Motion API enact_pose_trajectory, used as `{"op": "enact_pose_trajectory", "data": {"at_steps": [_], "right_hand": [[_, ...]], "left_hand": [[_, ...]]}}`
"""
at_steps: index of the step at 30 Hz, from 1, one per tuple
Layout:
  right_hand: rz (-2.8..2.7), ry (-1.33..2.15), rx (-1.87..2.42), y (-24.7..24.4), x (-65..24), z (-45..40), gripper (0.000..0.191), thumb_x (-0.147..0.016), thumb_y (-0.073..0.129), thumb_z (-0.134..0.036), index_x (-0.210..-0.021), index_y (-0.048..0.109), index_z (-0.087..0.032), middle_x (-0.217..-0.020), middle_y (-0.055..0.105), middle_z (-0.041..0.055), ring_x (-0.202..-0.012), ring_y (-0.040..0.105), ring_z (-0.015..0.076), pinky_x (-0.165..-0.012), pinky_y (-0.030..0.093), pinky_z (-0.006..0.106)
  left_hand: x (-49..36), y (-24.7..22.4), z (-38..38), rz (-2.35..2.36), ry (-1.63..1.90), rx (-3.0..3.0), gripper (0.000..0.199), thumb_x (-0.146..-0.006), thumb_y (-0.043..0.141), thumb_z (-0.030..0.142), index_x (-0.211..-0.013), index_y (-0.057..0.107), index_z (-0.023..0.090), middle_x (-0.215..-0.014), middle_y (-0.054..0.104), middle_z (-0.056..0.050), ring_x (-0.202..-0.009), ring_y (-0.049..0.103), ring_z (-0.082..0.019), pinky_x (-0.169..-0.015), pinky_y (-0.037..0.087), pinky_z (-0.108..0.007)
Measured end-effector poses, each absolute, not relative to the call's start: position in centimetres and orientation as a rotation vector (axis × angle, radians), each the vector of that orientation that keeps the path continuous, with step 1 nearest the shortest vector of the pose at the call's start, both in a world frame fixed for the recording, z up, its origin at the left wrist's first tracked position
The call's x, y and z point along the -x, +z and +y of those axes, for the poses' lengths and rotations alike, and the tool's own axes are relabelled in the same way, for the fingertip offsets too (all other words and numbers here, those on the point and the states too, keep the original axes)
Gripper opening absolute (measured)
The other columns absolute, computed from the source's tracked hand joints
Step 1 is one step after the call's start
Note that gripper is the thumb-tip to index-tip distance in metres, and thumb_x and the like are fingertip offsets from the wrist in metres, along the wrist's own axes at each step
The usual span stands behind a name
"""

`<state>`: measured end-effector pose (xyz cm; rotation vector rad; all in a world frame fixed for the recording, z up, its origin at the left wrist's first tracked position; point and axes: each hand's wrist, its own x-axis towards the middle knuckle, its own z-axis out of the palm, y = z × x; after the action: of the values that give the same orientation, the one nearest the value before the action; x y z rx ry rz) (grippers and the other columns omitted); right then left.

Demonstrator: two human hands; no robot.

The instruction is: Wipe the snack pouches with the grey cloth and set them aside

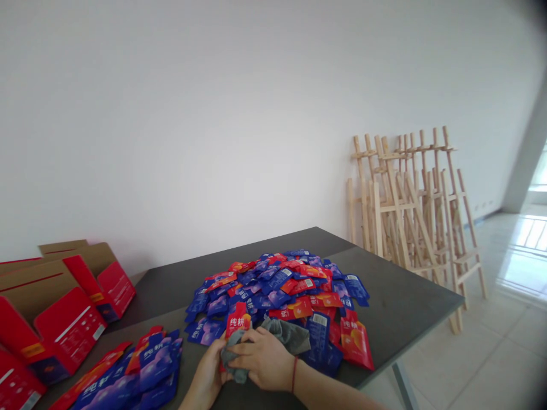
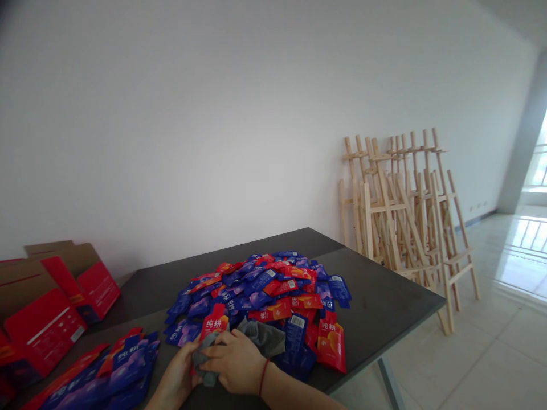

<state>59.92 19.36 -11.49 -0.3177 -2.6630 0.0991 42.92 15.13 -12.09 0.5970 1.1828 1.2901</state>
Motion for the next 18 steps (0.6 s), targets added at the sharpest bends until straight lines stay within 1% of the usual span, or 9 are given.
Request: {"op": "enact_pose_trajectory", "data": {"at_steps": [1,2,4,6,9,13,15,18], "right_hand": [[-2.671,0.090,0.277,-11.58,-59.96,19.35,0.032,-0.090,0.046,-0.025,-0.120,0.056,-0.028,-0.133,0.057,-0.0024,-0.115,0.044,0.0204,-0.091,0.037,0.039],[-2.674,0.082,0.252,-11.63,-59.96,19.34,0.030,-0.091,0.046,-0.026,-0.118,0.057,-0.028,-0.133,0.057,-0.0030,-0.115,0.044,0.0201,-0.091,0.036,0.039],[-2.665,0.073,0.267,-11.63,-59.87,19.31,0.028,-0.091,0.046,-0.025,-0.116,0.058,-0.027,-0.133,0.057,-0.0032,-0.115,0.043,0.0202,-0.090,0.036,0.039],[-2.633,0.079,0.358,-11.50,-59.66,19.29,0.030,-0.090,0.047,-0.024,-0.118,0.057,-0.026,-0.133,0.057,-0.0020,-0.115,0.043,0.0213,-0.090,0.037,0.040],[-2.542,0.114,0.580,-11.26,-59.28,19.48,0.037,-0.091,0.046,-0.023,-0.127,0.052,-0.026,-0.136,0.054,0.0009,-0.114,0.042,0.0227,-0.092,0.038,0.041],[-2.452,0.152,0.816,-11.15,-59.04,20.12,0.045,-0.088,0.050,-0.020,-0.133,0.049,-0.024,-0.139,0.049,0.0043,-0.116,0.041,0.0247,-0.097,0.038,0.042],[-2.469,0.151,0.788,-11.09,-59.14,20.21,0.045,-0.087,0.050,-0.020,-0.133,0.049,-0.024,-0.139,0.049,0.0037,-0.115,0.042,0.0246,-0.096,0.038,0.041],[-2.562,0.126,0.591,-10.97,-59.44,19.77,0.043,-0.088,0.048,-0.022,-0.131,0.050,-0.025,-0.140,0.050,0.0010,-0.115,0.043,0.0235,-0.093,0.039,0.040]], "left_hand": [[-43.01,-12.01,15.19,1.170,1.308,-0.553,0.033,-0.074,0.059,0.034,-0.101,0.065,0.017,-0.062,0.066,0.000,-0.042,0.056,-0.011,-0.044,0.047,-0.023],[-43.11,-11.97,15.26,1.169,1.325,-0.518,0.028,-0.076,0.060,0.038,-0.093,0.065,0.016,-0.061,0.066,0.000,-0.042,0.055,-0.011,-0.042,0.045,-0.022],[-43.32,-11.98,15.33,1.194,1.355,-0.485,0.025,-0.078,0.062,0.038,-0.086,0.064,0.015,-0.060,0.066,0.000,-0.043,0.057,-0.011,-0.042,0.046,-0.022],[-43.51,-12.04,15.34,1.252,1.372,-0.524,0.025,-0.079,0.062,0.037,-0.091,0.063,0.016,-0.063,0.068,-0.001,-0.046,0.060,-0.013,-0.042,0.048,-0.022],[-43.67,-12.17,15.32,1.351,1.390,-0.641,0.033,-0.080,0.061,0.040,-0.104,0.061,0.018,-0.068,0.070,-0.002,-0.050,0.063,-0.015,-0.039,0.049,-0.023],[-43.63,-12.36,15.43,1.417,1.356,-0.695,0.039,-0.079,0.060,0.046,-0.109,0.061,0.020,-0.071,0.071,-0.003,-0.053,0.065,-0.017,-0.039,0.050,-0.025],[-43.47,-12.48,15.52,1.406,1.363,-0.691,0.039,-0.081,0.058,0.046,-0.109,0.061,0.020,-0.074,0.072,-0.004,-0.057,0.067,-0.019,-0.040,0.050,-0.026],[-43.09,-12.69,15.68,1.359,1.435,-0.651,0.034,-0.082,0.055,0.041,-0.108,0.060,0.019,-0.081,0.073,-0.004,-0.065,0.069,-0.020,-0.044,0.052,-0.026]]}}
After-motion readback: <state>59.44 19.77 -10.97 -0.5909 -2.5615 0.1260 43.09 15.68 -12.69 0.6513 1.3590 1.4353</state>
